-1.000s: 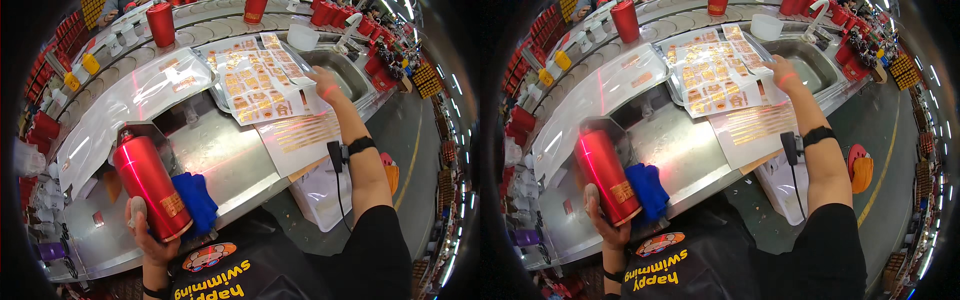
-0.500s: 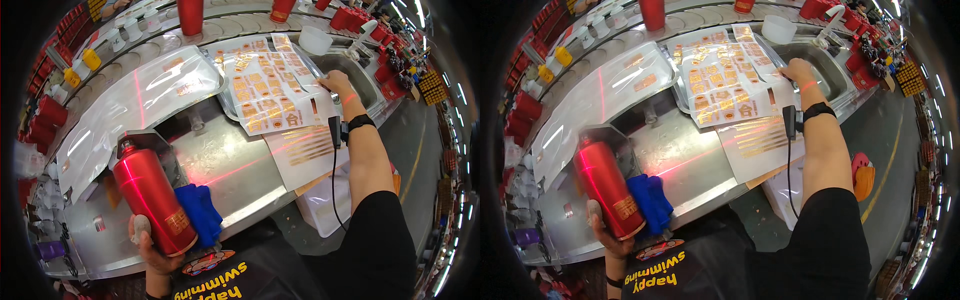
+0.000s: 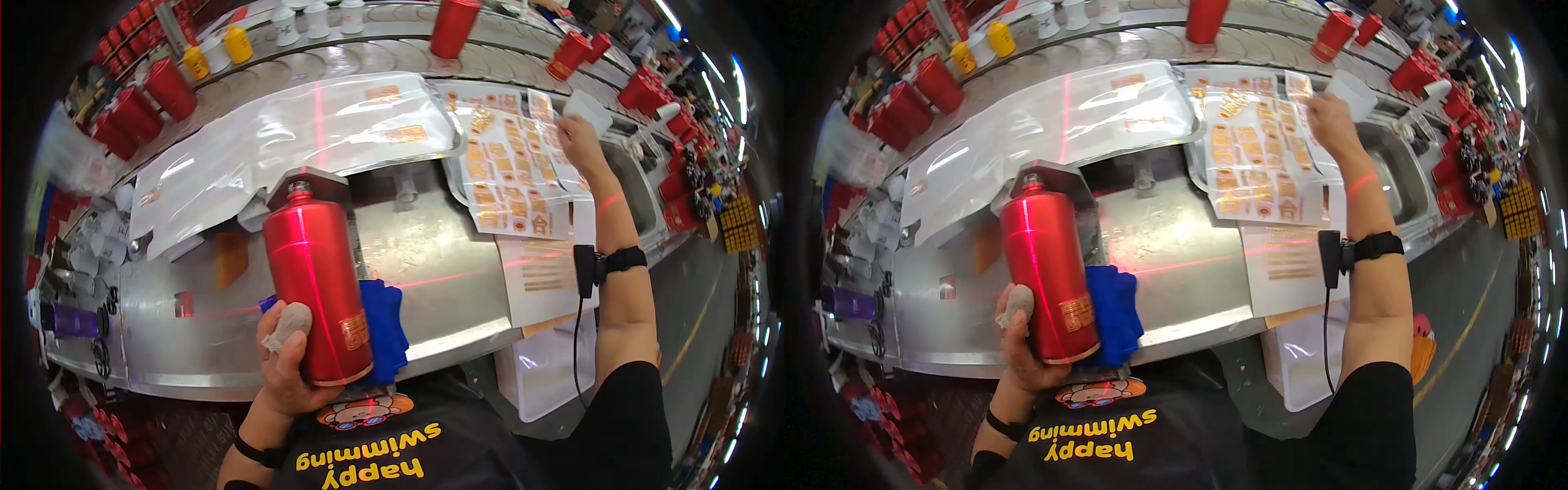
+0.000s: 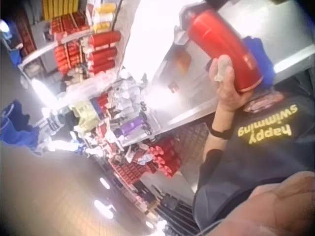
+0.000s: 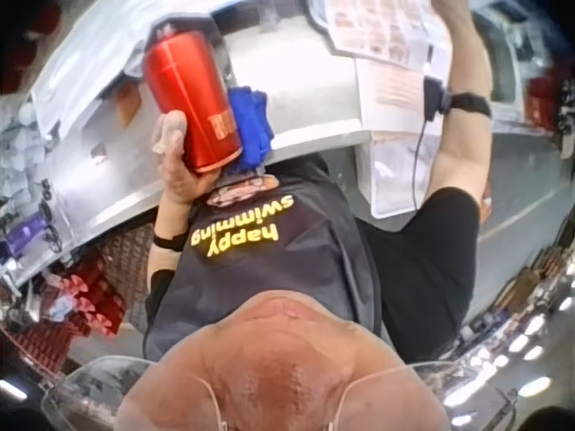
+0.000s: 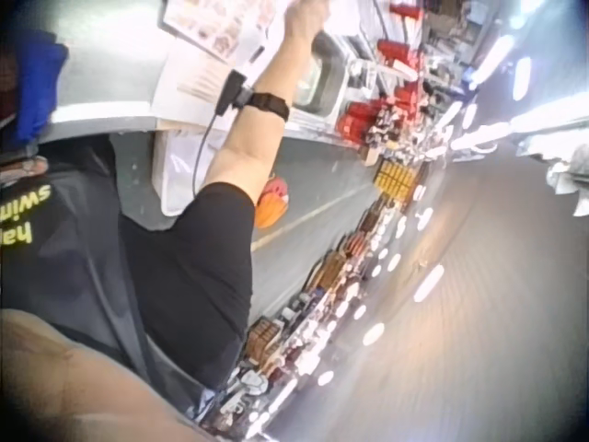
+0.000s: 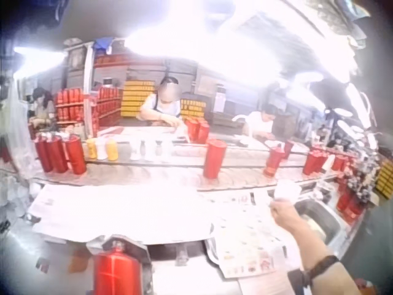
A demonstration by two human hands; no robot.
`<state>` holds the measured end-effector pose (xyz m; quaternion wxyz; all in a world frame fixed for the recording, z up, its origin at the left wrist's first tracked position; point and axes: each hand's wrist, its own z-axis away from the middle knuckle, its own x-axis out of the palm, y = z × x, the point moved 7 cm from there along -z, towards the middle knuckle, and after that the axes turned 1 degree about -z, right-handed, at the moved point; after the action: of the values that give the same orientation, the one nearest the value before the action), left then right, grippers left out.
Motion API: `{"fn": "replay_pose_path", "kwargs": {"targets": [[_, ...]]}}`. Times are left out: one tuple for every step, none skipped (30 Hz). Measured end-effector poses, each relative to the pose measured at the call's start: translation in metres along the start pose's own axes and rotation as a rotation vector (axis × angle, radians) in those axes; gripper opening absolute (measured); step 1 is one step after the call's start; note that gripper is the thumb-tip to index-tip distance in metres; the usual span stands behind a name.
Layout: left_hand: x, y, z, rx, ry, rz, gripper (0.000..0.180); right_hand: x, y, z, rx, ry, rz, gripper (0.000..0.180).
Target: The person peels a label from a sheet, applies it to a red bottle, and smooths it with a scraper. They then pick up a second label, press it onto the bottle, and rub it with the scraper before setting the bottle aside.
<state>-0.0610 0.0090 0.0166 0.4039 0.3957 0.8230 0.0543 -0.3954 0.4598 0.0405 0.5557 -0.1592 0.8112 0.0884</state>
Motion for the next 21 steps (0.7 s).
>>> {"fn": "replay_pose_path", "kwargs": {"targets": [[0.001, 0.000, -0.001, 0.011, 0.000, 0.021, 0.084, -0.006, -0.045, -0.020, -0.192, 0.079, -0.179, 0.025], [-0.002, -0.001, 0.000, 0.015, -0.001, 0.029, 0.084, -0.008, -0.110, -0.042, -0.339, 0.052, -0.183, 0.036], [-0.002, 0.000, -0.002, 0.012, -0.009, 0.048, 0.085, 0.000, -0.143, -0.061, -0.391, -0.014, -0.188, 0.039], [-0.002, 0.000, -0.003, 0.011, -0.004, 0.048, 0.085, 0.009, -0.171, -0.079, -0.441, -0.081, -0.195, 0.041], [-0.001, 0.001, -0.003, 0.038, -0.026, 0.027, 0.084, 0.024, -0.196, -0.096, -0.372, -0.175, -0.084, 0.044], [0.000, 0.002, -0.003, 0.066, -0.048, 0.006, 0.084, 0.036, -0.213, -0.108, -0.302, -0.266, 0.028, 0.047], [0.001, 0.003, -0.005, 0.058, -0.046, 0.026, 0.089, 0.041, -0.226, -0.114, -0.312, -0.263, 0.029, 0.047], [0.001, 0.003, -0.006, 0.054, -0.039, 0.021, 0.089, 0.051, -0.232, -0.115, -0.272, -0.328, 0.135, 0.049], [0.001, 0.002, -0.005, 0.043, -0.016, 0.050, 0.082, 0.063, -0.234, -0.116, -0.232, -0.394, 0.241, 0.051], [0.002, 0.000, -0.003, 0.032, 0.008, 0.081, 0.076, 0.067, -0.236, -0.116, -0.240, -0.393, 0.244, 0.051], [0.002, -0.002, 0.000, 0.009, 0.054, 0.115, 0.075, 0.072, -0.233, -0.113, -0.238, -0.418, 0.263, 0.051], [0.005, -0.003, -0.002, 0.006, 0.059, 0.122, 0.075, 0.074, -0.225, -0.107, -0.230, -0.447, 0.286, 0.051], [0.004, -0.003, -0.002, 0.017, 0.067, 0.133, 0.075, 0.073, -0.228, -0.101, -0.258, -0.446, 0.267, 0.047], [0.003, -0.002, -0.001, 0.029, 0.075, 0.146, 0.076, 0.071, -0.230, -0.098, -0.267, -0.452, 0.267, 0.047], [0.001, -0.004, -0.002, 0.025, 0.083, 0.132, 0.074, 0.065, -0.229, -0.094, -0.275, -0.460, 0.285, 0.046], [0.000, -0.005, -0.002, 0.023, 0.083, 0.138, 0.074, 0.062, -0.226, -0.092, -0.284, -0.469, 0.303, 0.046], [-0.002, -0.006, -0.001, 0.024, 0.079, 0.135, 0.073, 0.059, -0.220, -0.093, -0.293, -0.373, 0.295, 0.040], [-0.001, -0.006, -0.002, 0.033, 0.077, 0.144, 0.072, 0.060, -0.209, -0.092, -0.280, -0.377, 0.307, 0.040], [0.000, -0.006, -0.002, 0.037, 0.078, 0.154, 0.072, 0.055, -0.198, -0.099, -0.212, -0.243, 0.222, 0.037], [0.001, -0.006, -0.002, 0.038, 0.077, 0.160, 0.072, 0.050, -0.186, -0.106, -0.145, -0.106, 0.136, 0.034], [0.002, -0.005, -0.003, 0.035, 0.075, 0.162, 0.071, 0.049, -0.172, -0.112, -0.059, 0.022, 0.044, 0.030]]}}
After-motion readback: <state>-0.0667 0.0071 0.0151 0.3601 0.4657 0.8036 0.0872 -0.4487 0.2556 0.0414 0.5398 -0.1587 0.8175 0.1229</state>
